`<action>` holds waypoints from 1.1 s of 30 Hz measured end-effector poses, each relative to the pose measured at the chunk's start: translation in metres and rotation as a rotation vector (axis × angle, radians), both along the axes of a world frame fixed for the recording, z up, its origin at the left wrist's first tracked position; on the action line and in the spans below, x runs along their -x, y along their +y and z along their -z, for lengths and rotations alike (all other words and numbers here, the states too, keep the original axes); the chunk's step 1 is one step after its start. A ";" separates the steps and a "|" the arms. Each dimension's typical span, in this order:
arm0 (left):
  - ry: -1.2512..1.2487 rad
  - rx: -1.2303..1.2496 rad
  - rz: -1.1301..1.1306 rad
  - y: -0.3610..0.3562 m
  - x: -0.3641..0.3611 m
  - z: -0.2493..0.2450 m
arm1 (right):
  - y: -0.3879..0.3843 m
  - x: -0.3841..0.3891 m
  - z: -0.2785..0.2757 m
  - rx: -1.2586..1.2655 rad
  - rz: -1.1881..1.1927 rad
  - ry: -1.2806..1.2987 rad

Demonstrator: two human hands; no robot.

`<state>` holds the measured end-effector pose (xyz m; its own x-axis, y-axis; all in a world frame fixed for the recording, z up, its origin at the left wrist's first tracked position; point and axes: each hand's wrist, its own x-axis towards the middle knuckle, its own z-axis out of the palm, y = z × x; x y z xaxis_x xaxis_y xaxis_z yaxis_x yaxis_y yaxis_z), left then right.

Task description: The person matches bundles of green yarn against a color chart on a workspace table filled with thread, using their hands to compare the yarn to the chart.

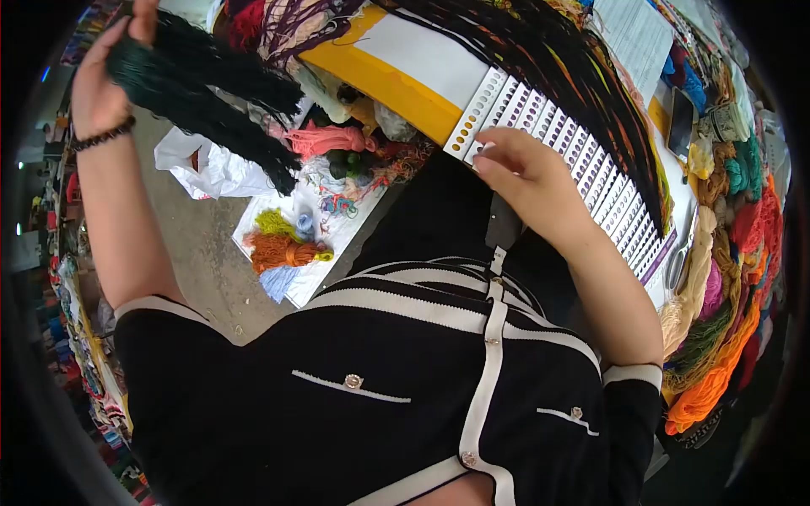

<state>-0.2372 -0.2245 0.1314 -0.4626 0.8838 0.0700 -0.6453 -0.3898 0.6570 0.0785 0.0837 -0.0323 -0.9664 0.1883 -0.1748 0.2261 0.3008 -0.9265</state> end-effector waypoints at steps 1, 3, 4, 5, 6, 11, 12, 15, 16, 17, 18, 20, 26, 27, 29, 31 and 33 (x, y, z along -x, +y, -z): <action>0.079 0.119 -0.173 -0.002 -0.009 0.010 | -0.008 0.009 -0.004 -0.035 -0.049 0.012; 0.043 0.372 -0.571 0.059 -0.095 0.040 | -0.032 0.032 -0.009 0.068 -0.110 0.113; -0.014 0.389 -0.414 0.055 -0.107 0.070 | -0.049 0.043 -0.001 0.070 -0.109 0.323; -0.065 0.400 -0.252 0.053 -0.118 0.099 | -0.064 0.055 0.011 0.063 -0.107 0.536; -0.192 0.375 -0.211 0.063 -0.141 0.112 | -0.077 0.062 0.016 0.072 -0.181 0.594; -0.251 0.357 -0.480 0.071 -0.123 0.173 | -0.106 0.060 0.054 0.410 -0.611 -0.261; -0.244 0.364 -0.309 0.054 -0.102 0.216 | -0.108 0.060 0.051 0.518 -0.592 -0.187; -0.376 0.180 0.292 0.070 -0.121 0.244 | -0.107 0.062 0.043 0.612 -0.551 -0.093; -0.217 0.383 0.120 0.084 -0.155 0.245 | -0.105 0.062 0.043 0.462 -0.406 -0.075; -0.054 0.577 -0.058 0.089 -0.182 0.248 | -0.104 0.062 0.044 0.309 -0.263 -0.059; -0.325 0.568 -0.053 0.075 -0.183 0.273 | -0.107 0.062 0.051 0.815 -0.010 -0.267; -0.380 0.614 0.047 0.061 -0.186 0.299 | -0.112 0.069 0.096 0.729 0.027 -0.437; -0.415 0.324 0.108 0.083 -0.205 0.251 | -0.100 0.062 0.063 0.972 0.100 -0.466; -0.429 0.334 0.153 0.084 -0.203 0.251 | -0.101 0.059 0.060 0.968 0.108 -0.465; -0.380 0.285 0.117 0.085 -0.208 0.255 | -0.104 0.050 0.052 0.719 -0.120 -0.410; -0.177 0.288 -0.038 0.083 -0.200 0.245 | -0.097 0.047 0.050 0.373 -0.258 -0.143; -0.098 0.303 -0.064 0.080 -0.184 0.230 | -0.091 0.048 0.052 0.113 -0.289 0.033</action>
